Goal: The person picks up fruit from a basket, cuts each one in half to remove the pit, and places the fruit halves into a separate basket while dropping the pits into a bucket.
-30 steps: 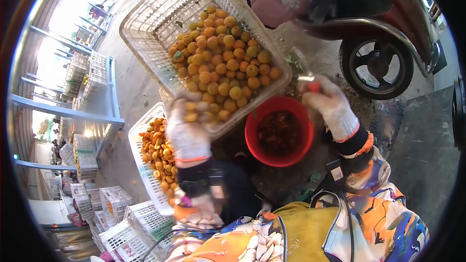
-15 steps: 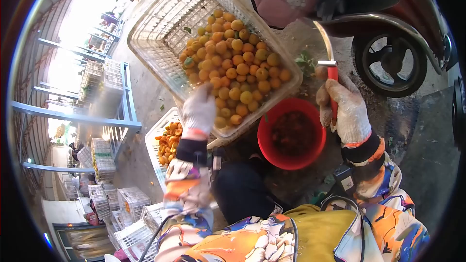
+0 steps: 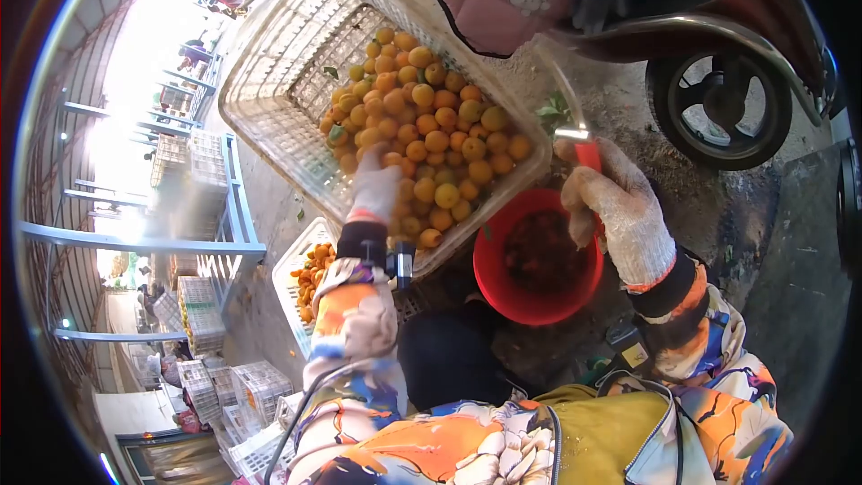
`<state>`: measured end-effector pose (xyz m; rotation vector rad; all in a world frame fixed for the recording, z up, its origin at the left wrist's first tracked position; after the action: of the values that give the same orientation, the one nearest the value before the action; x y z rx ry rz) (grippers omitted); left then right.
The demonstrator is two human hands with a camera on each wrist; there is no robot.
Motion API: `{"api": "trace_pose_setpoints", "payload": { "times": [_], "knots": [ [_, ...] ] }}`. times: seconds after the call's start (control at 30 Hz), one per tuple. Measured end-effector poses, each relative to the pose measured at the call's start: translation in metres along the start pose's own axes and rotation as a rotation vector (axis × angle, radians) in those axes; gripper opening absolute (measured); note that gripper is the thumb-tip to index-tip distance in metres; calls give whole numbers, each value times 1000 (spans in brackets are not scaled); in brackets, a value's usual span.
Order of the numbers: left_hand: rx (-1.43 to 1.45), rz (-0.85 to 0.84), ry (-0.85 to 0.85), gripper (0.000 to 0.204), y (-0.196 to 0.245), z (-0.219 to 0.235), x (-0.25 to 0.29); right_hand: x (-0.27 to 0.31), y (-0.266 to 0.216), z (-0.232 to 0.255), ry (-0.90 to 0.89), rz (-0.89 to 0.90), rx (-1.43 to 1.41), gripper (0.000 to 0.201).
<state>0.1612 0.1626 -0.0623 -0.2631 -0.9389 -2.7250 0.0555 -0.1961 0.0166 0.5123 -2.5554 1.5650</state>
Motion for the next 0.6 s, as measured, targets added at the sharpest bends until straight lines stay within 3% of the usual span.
{"api": "trace_pose_setpoints", "payload": {
  "times": [0.03,0.1,0.17,0.2,0.27,0.33,0.4,0.47,0.53,0.6],
  "knots": [
    [534,-34,-27,53,4,-1,9,3,-2,-2,2,4,-3,36],
    [1064,-225,-200,48,32,-3,40,9,-5,-10,-49,-80,53,33],
    [1559,-263,-412,49,91,-7,87,15,-2,-17,-95,-94,65,29],
    [1559,-270,-417,49,107,-10,104,18,2,-22,-141,-116,74,25],
    [1862,-196,-541,46,125,-24,131,23,11,-30,-209,-124,36,12],
    [1913,-167,-504,44,123,-42,144,26,21,-32,-236,-60,158,12],
    [2045,-156,-585,42,129,-57,157,28,22,-34,-224,-56,176,14],
    [1949,-95,-333,44,132,-63,166,26,26,-33,-209,-51,194,15],
    [1955,-66,-341,48,133,-70,170,22,29,-32,-208,85,416,18],
    [1958,-42,-361,52,135,-75,171,21,29,-38,-222,88,381,20]
  ]
}}
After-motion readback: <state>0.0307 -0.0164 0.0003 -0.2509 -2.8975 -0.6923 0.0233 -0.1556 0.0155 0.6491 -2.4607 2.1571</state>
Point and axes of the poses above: each hand's wrist, its own x-axis away from the middle knuckle, its own z-axis out of the back of the hand, y = z × x, the point moved 3 cm from there along -x, towards the middle knuckle, and after that the axes turned 5 degrees about -y, right-handed, at the moved point
